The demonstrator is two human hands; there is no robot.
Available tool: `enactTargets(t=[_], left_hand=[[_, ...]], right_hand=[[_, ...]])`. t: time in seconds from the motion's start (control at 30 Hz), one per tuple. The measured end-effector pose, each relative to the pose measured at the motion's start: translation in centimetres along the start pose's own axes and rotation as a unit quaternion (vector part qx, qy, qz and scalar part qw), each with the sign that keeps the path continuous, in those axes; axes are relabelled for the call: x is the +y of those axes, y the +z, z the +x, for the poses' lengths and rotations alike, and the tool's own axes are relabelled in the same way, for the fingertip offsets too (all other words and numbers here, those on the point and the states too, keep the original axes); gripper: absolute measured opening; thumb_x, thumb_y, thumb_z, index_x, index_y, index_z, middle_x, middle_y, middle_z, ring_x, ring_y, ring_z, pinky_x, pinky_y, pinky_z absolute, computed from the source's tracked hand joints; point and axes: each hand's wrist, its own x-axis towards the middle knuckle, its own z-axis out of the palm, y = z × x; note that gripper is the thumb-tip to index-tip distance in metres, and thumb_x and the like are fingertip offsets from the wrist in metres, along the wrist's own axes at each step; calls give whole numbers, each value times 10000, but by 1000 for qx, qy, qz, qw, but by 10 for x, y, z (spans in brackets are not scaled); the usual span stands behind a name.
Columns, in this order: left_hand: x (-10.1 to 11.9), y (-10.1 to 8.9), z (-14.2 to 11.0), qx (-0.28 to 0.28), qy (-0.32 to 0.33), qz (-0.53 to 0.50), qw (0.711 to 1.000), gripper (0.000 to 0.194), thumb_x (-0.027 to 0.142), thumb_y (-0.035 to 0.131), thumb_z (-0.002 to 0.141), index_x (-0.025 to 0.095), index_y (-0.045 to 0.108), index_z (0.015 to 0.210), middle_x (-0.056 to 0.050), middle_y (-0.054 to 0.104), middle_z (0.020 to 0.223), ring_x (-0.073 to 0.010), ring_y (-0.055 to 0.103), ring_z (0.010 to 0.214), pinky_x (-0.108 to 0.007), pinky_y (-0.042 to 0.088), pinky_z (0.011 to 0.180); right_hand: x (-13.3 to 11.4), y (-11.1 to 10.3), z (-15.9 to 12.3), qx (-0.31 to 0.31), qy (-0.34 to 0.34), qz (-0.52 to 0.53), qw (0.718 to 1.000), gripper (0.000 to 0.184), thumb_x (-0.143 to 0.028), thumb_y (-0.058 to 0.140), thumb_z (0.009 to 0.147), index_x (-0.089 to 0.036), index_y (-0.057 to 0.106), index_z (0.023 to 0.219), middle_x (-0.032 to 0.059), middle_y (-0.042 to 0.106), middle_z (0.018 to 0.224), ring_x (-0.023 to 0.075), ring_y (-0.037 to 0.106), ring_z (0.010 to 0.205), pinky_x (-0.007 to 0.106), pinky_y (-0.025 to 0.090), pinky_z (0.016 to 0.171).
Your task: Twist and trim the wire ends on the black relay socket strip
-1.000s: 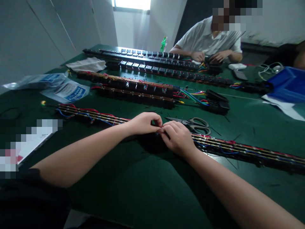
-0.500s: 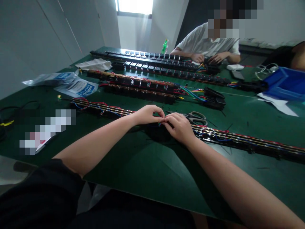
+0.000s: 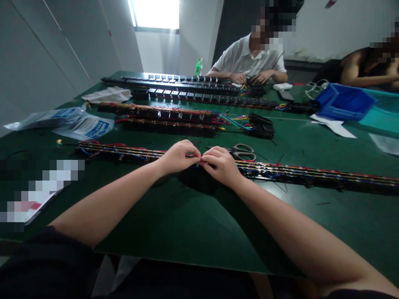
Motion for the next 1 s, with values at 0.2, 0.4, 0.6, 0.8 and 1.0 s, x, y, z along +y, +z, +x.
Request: enactTargets(t=[0.2, 0.4, 0.6, 0.8, 1.0], left_hand=[[14, -4, -1, -2, 13, 35, 999, 102, 204, 609, 866, 185, 692, 809, -24, 727, 833, -169, 624, 878, -326, 487, 856], [26, 10, -21, 29, 16, 118, 992, 158, 251, 529, 935, 182, 658, 876, -39, 725, 906, -195, 618, 918, -358, 457, 861], [18, 26, -33, 19, 93, 241, 966, 290, 287, 376, 1004, 182, 645, 985, -80, 718, 1038, -227, 605, 993, -407, 377, 900], [18, 31, -32, 73, 201, 369, 904, 254, 242, 380, 1004, 192, 621, 938, -20, 701, 933, -189, 597, 871, -366, 362, 785], [10, 32, -31, 114, 183, 368, 904, 222, 298, 429, 1001, 199, 628, 1003, -15, 716, 965, -179, 601, 867, -349, 380, 766]], right_hand=[[1, 0, -1, -10, -1, -13, 1000, 167, -287, 580, 929, -208, 712, 864, 55, 735, 945, 190, 603, 891, 351, 441, 797], [4, 1, -2, -21, -37, -29, 999, 160, -269, 560, 931, -195, 693, 886, 69, 725, 986, 207, 593, 914, 365, 458, 816], [12, 5, -1, -7, -80, -29, 996, 155, -224, 544, 926, -177, 691, 940, 88, 710, 954, 216, 583, 894, 374, 485, 816], [15, 5, -2, 2, -105, -37, 994, 135, -220, 557, 918, -175, 681, 946, 86, 706, 939, 217, 587, 883, 372, 502, 804], [15, 5, -1, 9, -116, -43, 992, 93, -229, 608, 893, -164, 667, 924, 91, 708, 920, 220, 598, 875, 361, 510, 790]])
